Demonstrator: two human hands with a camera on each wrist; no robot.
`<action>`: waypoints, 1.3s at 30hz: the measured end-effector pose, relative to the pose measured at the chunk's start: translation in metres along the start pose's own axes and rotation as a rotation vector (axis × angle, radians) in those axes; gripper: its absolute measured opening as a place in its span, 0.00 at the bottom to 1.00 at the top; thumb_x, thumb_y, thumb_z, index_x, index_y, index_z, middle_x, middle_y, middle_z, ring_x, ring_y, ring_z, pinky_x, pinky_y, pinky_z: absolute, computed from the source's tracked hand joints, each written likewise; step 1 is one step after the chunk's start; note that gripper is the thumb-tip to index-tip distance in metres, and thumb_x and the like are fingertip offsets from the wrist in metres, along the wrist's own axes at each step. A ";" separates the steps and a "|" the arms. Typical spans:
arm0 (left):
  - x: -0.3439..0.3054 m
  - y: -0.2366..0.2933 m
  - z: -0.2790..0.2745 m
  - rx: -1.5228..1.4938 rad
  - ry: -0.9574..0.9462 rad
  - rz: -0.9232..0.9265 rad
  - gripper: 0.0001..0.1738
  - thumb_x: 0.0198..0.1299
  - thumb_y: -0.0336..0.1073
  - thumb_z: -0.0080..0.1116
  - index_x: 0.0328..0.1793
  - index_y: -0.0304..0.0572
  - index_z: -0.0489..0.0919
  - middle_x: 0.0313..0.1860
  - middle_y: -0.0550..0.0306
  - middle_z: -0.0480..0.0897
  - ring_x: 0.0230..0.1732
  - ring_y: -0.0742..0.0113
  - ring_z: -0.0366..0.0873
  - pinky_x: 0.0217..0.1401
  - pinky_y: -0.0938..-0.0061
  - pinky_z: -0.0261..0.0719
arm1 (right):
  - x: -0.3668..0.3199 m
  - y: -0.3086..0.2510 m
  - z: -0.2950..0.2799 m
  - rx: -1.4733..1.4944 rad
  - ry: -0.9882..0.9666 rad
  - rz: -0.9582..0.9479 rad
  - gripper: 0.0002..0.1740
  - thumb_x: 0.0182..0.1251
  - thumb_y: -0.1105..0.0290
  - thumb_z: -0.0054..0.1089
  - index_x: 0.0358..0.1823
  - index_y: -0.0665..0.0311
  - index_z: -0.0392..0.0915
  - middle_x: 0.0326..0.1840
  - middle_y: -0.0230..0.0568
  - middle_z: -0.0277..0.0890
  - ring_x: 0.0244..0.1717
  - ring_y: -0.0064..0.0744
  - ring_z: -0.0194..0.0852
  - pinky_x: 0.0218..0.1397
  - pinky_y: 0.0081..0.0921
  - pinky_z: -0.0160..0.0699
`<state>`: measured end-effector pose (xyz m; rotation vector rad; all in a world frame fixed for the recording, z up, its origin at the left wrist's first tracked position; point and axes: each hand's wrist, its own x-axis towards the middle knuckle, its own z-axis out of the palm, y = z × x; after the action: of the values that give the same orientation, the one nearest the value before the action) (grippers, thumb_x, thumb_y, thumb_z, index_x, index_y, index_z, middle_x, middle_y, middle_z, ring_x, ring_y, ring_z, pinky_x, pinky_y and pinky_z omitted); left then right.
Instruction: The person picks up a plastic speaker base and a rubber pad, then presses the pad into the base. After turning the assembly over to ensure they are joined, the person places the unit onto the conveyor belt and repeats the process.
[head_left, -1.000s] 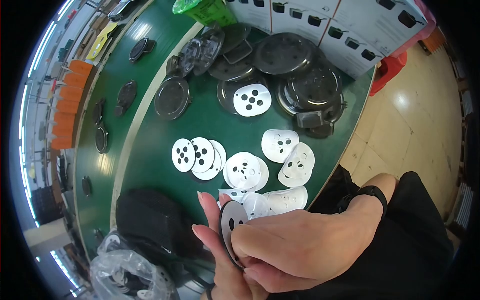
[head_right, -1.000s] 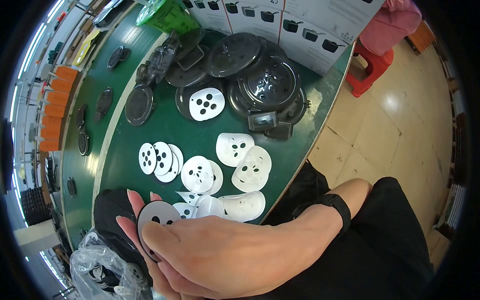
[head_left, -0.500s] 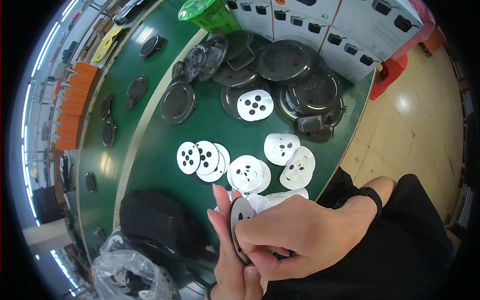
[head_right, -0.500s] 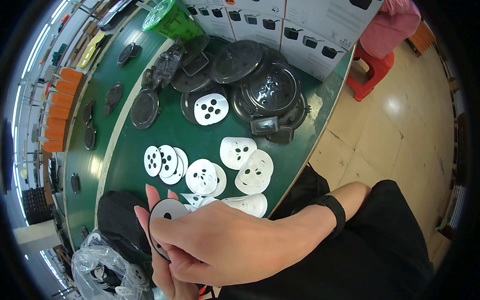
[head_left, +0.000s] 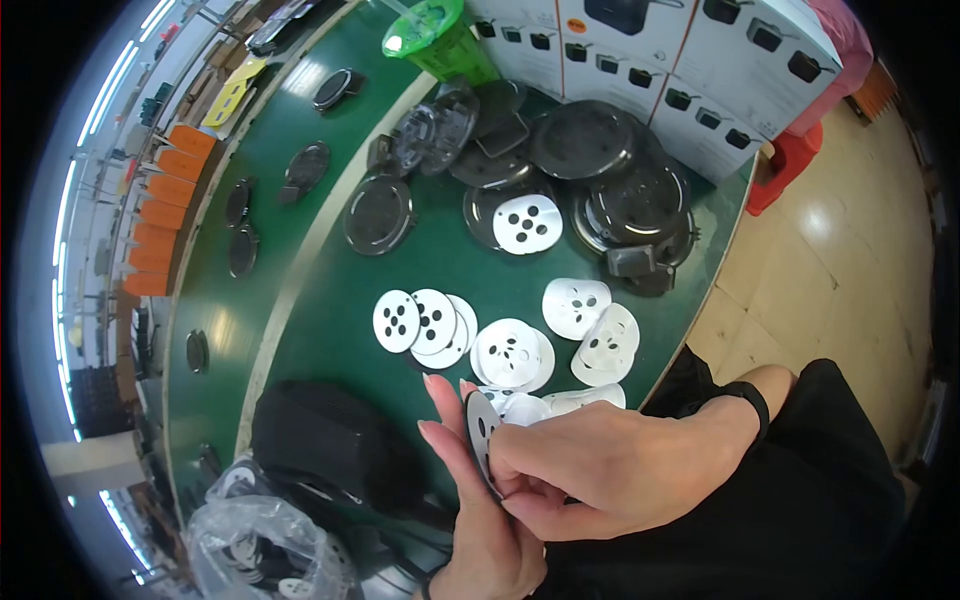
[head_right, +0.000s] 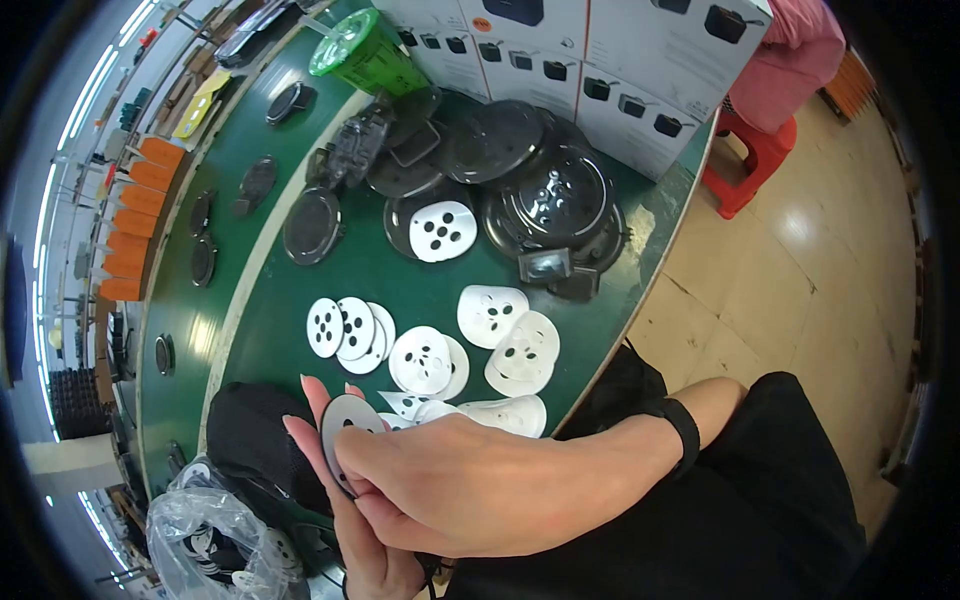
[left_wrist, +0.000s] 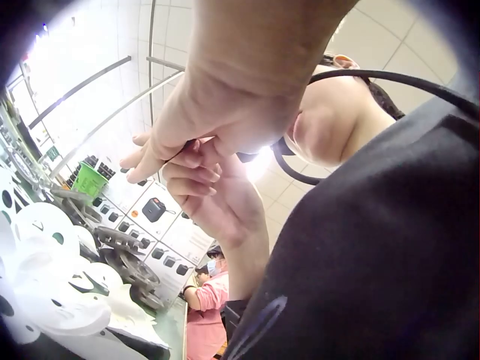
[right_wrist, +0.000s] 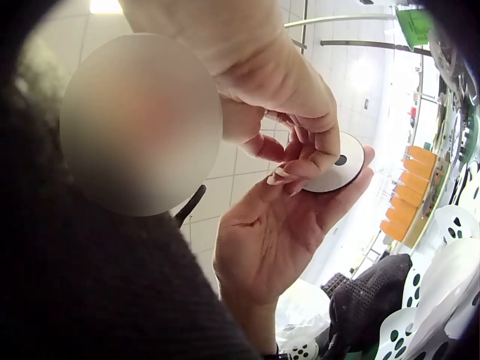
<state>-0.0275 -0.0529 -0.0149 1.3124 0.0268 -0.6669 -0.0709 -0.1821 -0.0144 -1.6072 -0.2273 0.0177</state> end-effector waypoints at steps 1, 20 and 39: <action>0.001 -0.001 -0.003 -0.002 -0.005 -0.013 0.29 0.70 0.50 0.30 0.76 0.63 0.43 0.73 0.60 0.51 0.71 0.61 0.52 0.68 0.71 0.56 | 0.000 -0.001 -0.001 -0.004 0.003 0.001 0.10 0.61 0.72 0.50 0.34 0.68 0.59 0.19 0.49 0.67 0.19 0.50 0.68 0.21 0.38 0.64; 0.043 0.030 -0.103 0.047 -0.314 -0.056 0.29 0.66 0.41 0.46 0.57 0.12 0.64 0.53 0.26 0.72 0.52 0.37 0.75 0.53 0.50 0.78 | -0.013 0.023 -0.055 -0.397 -0.138 -0.114 0.06 0.46 0.79 0.54 0.26 0.65 0.68 0.20 0.34 0.66 0.20 0.22 0.70 0.22 0.19 0.67; 0.103 0.104 -0.040 0.549 -0.857 -0.479 0.26 0.67 0.34 0.46 0.69 0.35 0.60 0.57 0.54 0.73 0.58 0.68 0.71 0.62 0.72 0.67 | 0.033 0.003 -0.059 -1.146 0.394 -0.765 0.07 0.48 0.73 0.57 0.29 0.64 0.78 0.34 0.38 0.78 0.37 0.34 0.78 0.38 0.27 0.78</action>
<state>0.1184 -0.0514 0.0263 1.4438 -0.5899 -1.6947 -0.0292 -0.2353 -0.0106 -2.4783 -0.5940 -1.1930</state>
